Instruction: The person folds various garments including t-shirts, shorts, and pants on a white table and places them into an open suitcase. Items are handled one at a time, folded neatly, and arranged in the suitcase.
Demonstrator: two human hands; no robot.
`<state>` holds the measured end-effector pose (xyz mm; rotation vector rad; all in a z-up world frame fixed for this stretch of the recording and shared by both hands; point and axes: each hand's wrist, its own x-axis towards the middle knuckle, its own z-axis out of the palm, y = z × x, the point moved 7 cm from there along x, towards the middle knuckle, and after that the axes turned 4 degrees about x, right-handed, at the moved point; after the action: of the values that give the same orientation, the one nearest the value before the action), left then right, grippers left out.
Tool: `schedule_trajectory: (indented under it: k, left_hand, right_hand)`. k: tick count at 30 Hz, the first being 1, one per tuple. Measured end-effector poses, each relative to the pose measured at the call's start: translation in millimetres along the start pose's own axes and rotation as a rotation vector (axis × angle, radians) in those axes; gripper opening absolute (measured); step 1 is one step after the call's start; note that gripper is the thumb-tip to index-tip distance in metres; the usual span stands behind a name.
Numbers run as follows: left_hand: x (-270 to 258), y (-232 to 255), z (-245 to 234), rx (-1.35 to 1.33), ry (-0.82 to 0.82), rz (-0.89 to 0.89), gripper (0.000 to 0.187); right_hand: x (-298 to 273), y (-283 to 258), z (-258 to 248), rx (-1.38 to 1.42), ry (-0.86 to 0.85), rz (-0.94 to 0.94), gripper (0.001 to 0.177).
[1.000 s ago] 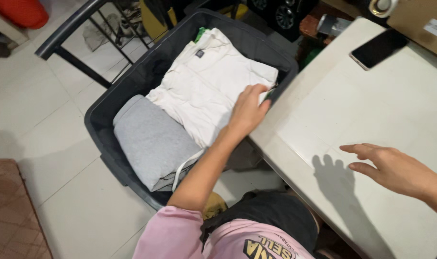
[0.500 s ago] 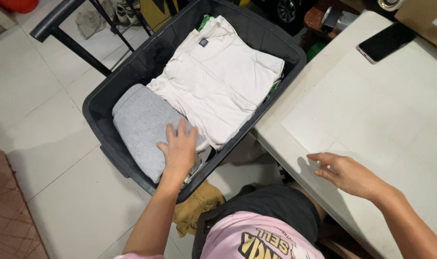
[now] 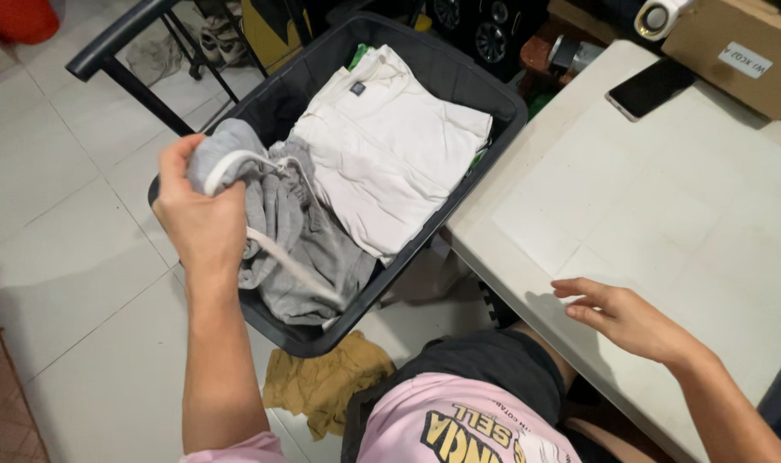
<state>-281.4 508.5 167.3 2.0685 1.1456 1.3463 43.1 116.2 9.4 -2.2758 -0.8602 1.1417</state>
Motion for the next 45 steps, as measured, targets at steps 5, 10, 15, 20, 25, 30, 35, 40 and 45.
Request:
schedule_trajectory:
  k: [5, 10, 15, 20, 25, 30, 35, 40, 45]
  left_hand:
    - [-3, 85, -15, -0.518, 0.008, 0.104, 0.045]
    - [-54, 188, 0, -0.536, -0.01, 0.467, 0.053]
    - [-139, 244, 76, -0.651, -0.452, 0.964, 0.048]
    - [-257, 236, 201, -0.186, -0.988, 1.027, 0.061]
    - [-319, 210, 230, -0.182, -1.392, 0.872, 0.092]
    - [-324, 232, 272, -0.155, -1.246, 0.721, 0.094]
    - [-333, 251, 311, 0.042, -1.02, 0.789, 0.082]
    - [-288, 221, 347, -0.054, -1.142, 0.452, 0.08]
    - [-294, 230, 333, -0.184, -1.144, 0.409, 0.076]
  right_hand:
    - [8, -40, 7, 0.239, 0.013, -0.175, 0.051]
    - [4, -61, -4, 1.071, -0.068, -0.46, 0.078]
    - [-12, 17, -43, 1.68, 0.169, -0.499, 0.097]
    - [8, 146, -11, 1.489, 0.563, 0.12, 0.079]
    - [20, 177, 10, 1.714, 0.555, -0.192, 0.06]
    - [18, 164, 18, 1.868, 0.511, -0.259, 0.049]
    - [5, 152, 18, 1.792, 0.612, -0.268, 0.045]
    - [6, 159, 25, 1.774, 0.655, -0.301, 0.044]
    - [17, 163, 30, 1.911, 0.539, -0.32, 0.045]
